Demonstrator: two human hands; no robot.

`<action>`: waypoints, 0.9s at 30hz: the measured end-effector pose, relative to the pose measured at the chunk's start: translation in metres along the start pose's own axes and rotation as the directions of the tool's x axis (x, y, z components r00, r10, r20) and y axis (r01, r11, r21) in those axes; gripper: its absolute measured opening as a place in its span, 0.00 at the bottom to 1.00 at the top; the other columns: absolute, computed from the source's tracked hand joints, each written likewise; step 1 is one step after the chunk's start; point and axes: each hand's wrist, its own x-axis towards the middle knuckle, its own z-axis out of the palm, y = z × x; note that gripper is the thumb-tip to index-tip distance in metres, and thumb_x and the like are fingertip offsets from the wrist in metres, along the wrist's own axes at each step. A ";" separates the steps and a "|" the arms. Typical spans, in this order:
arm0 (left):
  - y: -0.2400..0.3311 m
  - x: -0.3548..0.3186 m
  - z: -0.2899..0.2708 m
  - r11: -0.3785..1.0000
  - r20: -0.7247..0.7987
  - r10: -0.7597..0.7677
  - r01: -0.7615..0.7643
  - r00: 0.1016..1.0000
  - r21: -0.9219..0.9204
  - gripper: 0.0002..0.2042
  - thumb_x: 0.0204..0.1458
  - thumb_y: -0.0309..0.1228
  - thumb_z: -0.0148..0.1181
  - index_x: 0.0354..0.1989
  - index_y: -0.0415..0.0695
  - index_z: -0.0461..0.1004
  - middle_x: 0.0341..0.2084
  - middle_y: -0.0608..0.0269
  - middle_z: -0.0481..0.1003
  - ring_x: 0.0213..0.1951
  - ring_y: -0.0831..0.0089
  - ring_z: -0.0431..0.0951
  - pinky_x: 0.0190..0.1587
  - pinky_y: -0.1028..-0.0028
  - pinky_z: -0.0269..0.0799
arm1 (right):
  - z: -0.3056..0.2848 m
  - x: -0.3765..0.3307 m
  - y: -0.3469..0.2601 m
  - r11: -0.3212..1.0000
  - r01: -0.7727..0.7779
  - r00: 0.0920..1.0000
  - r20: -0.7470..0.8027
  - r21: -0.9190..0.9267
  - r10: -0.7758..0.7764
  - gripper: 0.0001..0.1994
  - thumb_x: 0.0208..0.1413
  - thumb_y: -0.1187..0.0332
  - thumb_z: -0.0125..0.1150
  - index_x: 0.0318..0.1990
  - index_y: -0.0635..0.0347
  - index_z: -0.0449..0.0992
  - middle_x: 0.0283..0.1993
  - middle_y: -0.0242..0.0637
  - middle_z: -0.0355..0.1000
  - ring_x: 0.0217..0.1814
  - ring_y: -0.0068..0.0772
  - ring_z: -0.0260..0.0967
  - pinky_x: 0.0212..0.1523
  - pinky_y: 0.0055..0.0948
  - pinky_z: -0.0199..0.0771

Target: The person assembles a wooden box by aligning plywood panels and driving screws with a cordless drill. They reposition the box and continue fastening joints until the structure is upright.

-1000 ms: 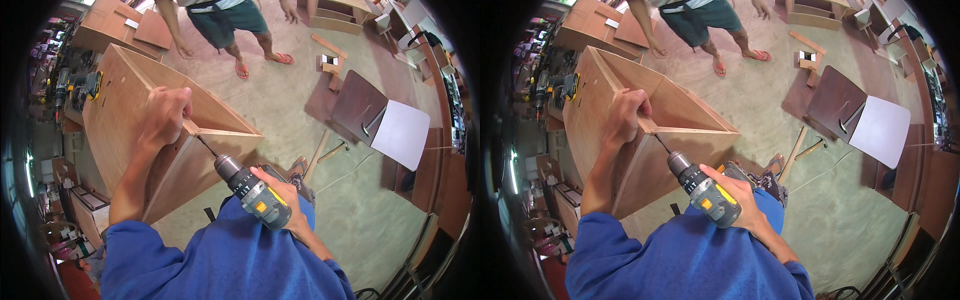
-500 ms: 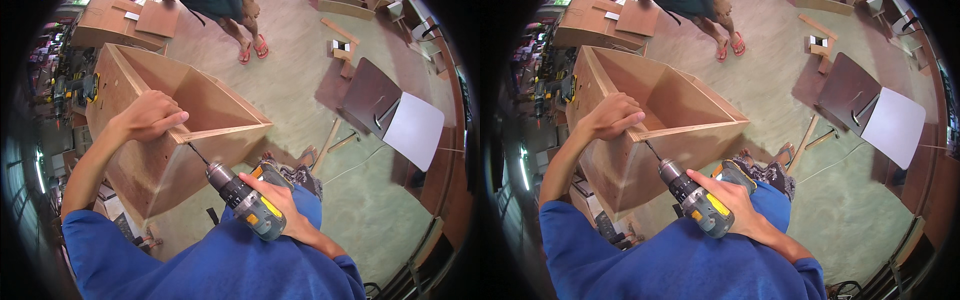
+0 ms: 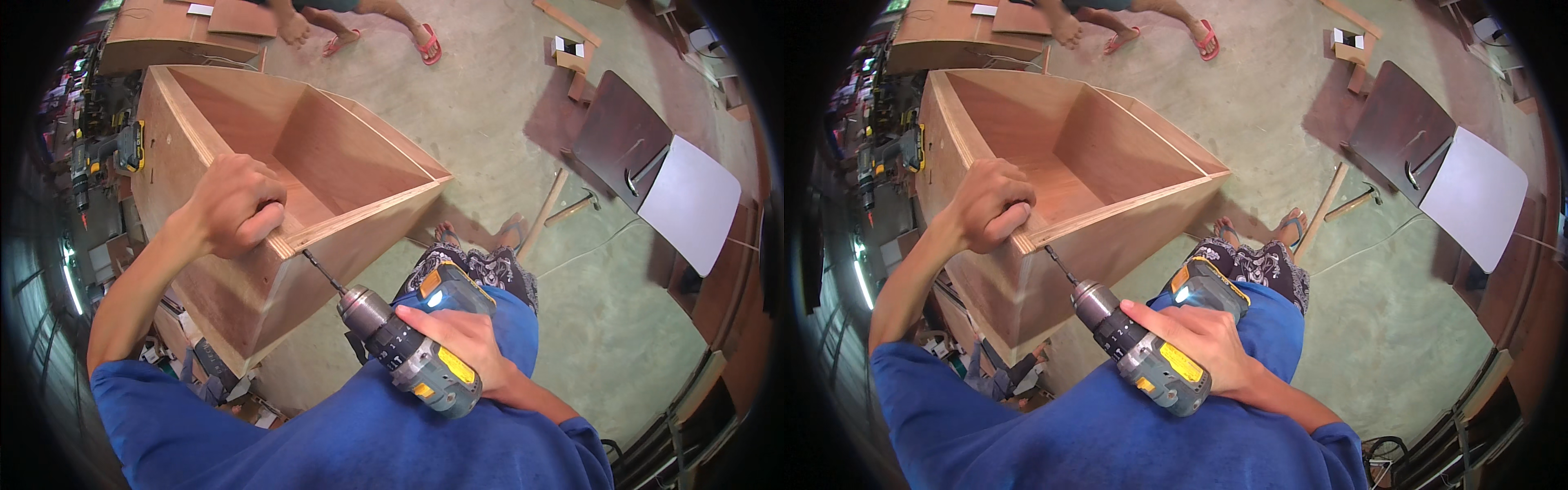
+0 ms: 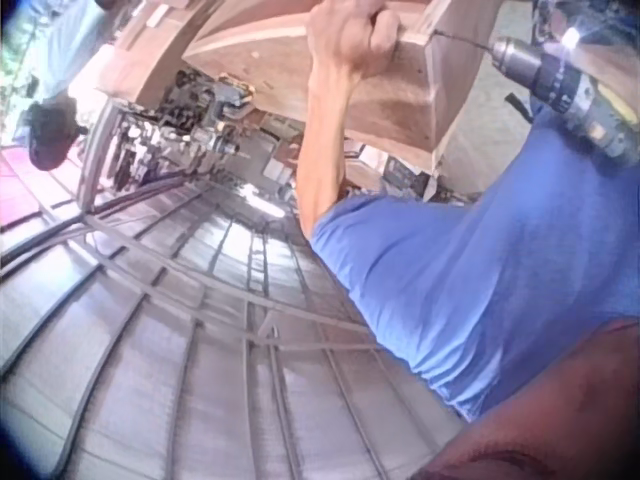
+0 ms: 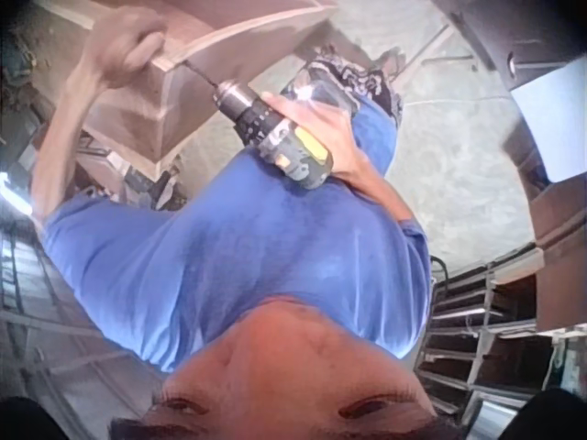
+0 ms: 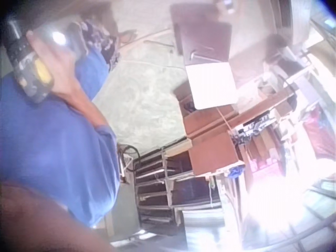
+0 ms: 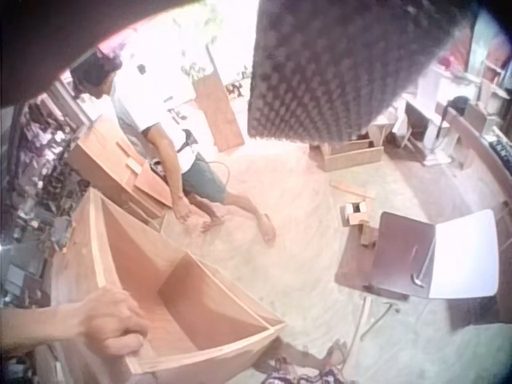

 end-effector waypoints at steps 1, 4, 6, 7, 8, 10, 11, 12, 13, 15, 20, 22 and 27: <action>0.000 0.000 0.001 1.000 -0.015 -0.005 0.005 1.000 -0.005 0.12 0.39 0.35 0.53 0.17 0.38 0.76 0.18 0.48 0.74 0.25 0.46 0.75 0.30 0.53 0.68 | 0.000 0.000 0.000 1.000 -0.004 1.000 0.006 0.003 0.004 0.35 0.45 0.70 0.71 0.67 0.58 0.76 0.28 0.33 0.75 0.24 0.33 0.72 0.25 0.33 0.72; 0.002 0.001 0.001 1.000 -0.046 0.009 -0.009 0.999 -0.003 0.12 0.39 0.36 0.54 0.17 0.39 0.77 0.17 0.49 0.74 0.24 0.47 0.74 0.29 0.52 0.67 | -0.003 0.000 0.000 0.999 -0.024 0.999 0.027 -0.029 0.025 0.35 0.45 0.69 0.70 0.66 0.58 0.77 0.26 0.32 0.73 0.22 0.31 0.70 0.23 0.33 0.70; 0.002 0.001 0.001 1.000 -0.068 0.023 -0.024 0.997 -0.002 0.12 0.39 0.36 0.54 0.17 0.39 0.77 0.17 0.49 0.74 0.23 0.47 0.74 0.28 0.52 0.67 | -0.004 -0.001 -0.002 0.987 0.021 0.996 0.093 -0.162 -0.006 0.35 0.45 0.69 0.70 0.66 0.59 0.77 0.25 0.31 0.71 0.22 0.31 0.69 0.23 0.33 0.68; 0.001 0.001 0.001 1.000 -0.073 0.030 -0.030 0.997 -0.003 0.12 0.39 0.36 0.54 0.18 0.39 0.77 0.17 0.49 0.74 0.23 0.47 0.74 0.28 0.52 0.67 | -0.004 -0.002 -0.005 0.974 0.059 0.991 0.129 -0.217 -0.032 0.34 0.45 0.69 0.70 0.66 0.59 0.78 0.24 0.31 0.70 0.21 0.30 0.68 0.22 0.34 0.68; 0.000 0.000 0.001 0.999 -0.060 0.037 -0.038 0.998 -0.008 0.12 0.39 0.37 0.54 0.18 0.39 0.77 0.18 0.49 0.74 0.23 0.47 0.74 0.28 0.52 0.67 | -0.004 0.000 -0.004 0.986 0.015 0.996 0.086 -0.164 0.000 0.34 0.44 0.68 0.71 0.65 0.59 0.78 0.25 0.31 0.71 0.21 0.30 0.68 0.22 0.32 0.68; -0.004 -0.002 0.002 0.999 -0.069 0.045 -0.046 0.997 -0.015 0.13 0.40 0.37 0.55 0.19 0.39 0.78 0.18 0.49 0.74 0.23 0.47 0.74 0.29 0.52 0.67 | -0.006 0.001 -0.006 0.993 -0.016 1.000 0.018 -0.113 0.018 0.35 0.45 0.67 0.71 0.66 0.57 0.77 0.30 0.32 0.77 0.23 0.30 0.70 0.24 0.32 0.70; -0.006 -0.003 0.002 0.998 -0.053 0.056 -0.057 0.997 -0.017 0.13 0.40 0.37 0.55 0.19 0.39 0.78 0.18 0.49 0.75 0.24 0.47 0.74 0.29 0.52 0.67 | -0.006 0.002 -0.007 0.993 -0.027 0.999 0.016 -0.118 0.029 0.35 0.46 0.67 0.71 0.67 0.57 0.77 0.32 0.33 0.78 0.23 0.30 0.71 0.25 0.32 0.71; -0.006 -0.004 0.003 0.998 -0.046 0.061 -0.062 0.997 -0.019 0.13 0.41 0.37 0.55 0.20 0.39 0.78 0.19 0.49 0.75 0.24 0.48 0.75 0.29 0.53 0.68 | -0.007 0.002 -0.009 0.991 -0.013 0.999 0.046 -0.130 0.020 0.35 0.46 0.67 0.71 0.67 0.58 0.76 0.32 0.33 0.79 0.24 0.31 0.71 0.26 0.33 0.72; -0.007 -0.005 0.001 0.998 -0.059 0.062 -0.062 0.996 -0.002 0.13 0.41 0.37 0.55 0.20 0.39 0.78 0.19 0.49 0.75 0.25 0.48 0.75 0.29 0.53 0.68 | -0.009 0.003 -0.010 0.990 -0.004 0.997 0.070 -0.143 0.014 0.35 0.47 0.67 0.71 0.67 0.59 0.76 0.33 0.34 0.80 0.25 0.31 0.72 0.27 0.33 0.72; -0.007 -0.005 -0.002 0.999 -0.012 0.048 -0.048 0.999 -0.013 0.14 0.42 0.38 0.56 0.20 0.39 0.79 0.20 0.49 0.76 0.25 0.47 0.75 0.29 0.53 0.68 | -0.014 0.002 -0.012 0.990 0.010 0.996 0.089 -0.143 0.003 0.35 0.47 0.68 0.71 0.67 0.60 0.76 0.34 0.34 0.80 0.25 0.32 0.73 0.28 0.34 0.74; 0.008 -0.001 -0.015 1.000 0.107 0.030 -0.030 0.994 0.001 0.19 0.50 0.48 0.58 0.27 0.41 0.80 0.27 0.54 0.79 0.34 0.53 0.78 0.41 0.57 0.71 | -0.048 -0.012 -0.018 0.995 -0.009 0.997 0.072 -0.095 0.016 0.37 0.44 0.70 0.74 0.67 0.64 0.75 0.36 0.40 0.81 0.28 0.36 0.75 0.32 0.32 0.75; 0.023 -0.005 -0.015 0.992 0.066 0.090 -0.095 0.994 0.083 0.21 0.53 0.50 0.61 0.30 0.41 0.81 0.30 0.56 0.81 0.37 0.56 0.80 0.47 0.57 0.74 | -0.066 -0.017 -0.022 0.997 -0.061 0.998 0.024 -0.037 0.062 0.39 0.42 0.72 0.76 0.67 0.67 0.74 0.38 0.45 0.82 0.32 0.38 0.79 0.38 0.31 0.78; 0.077 -0.041 0.021 0.992 -0.350 0.061 -0.017 0.935 0.129 0.15 0.48 0.42 0.74 0.33 0.44 0.81 0.35 0.62 0.81 0.46 0.63 0.81 0.66 0.49 0.66 | -0.111 -0.005 -0.028 0.990 -0.118 0.983 -0.153 -0.084 0.104 0.39 0.46 0.77 0.73 0.71 0.68 0.69 0.38 0.40 0.84 0.37 0.28 0.81 0.46 0.27 0.80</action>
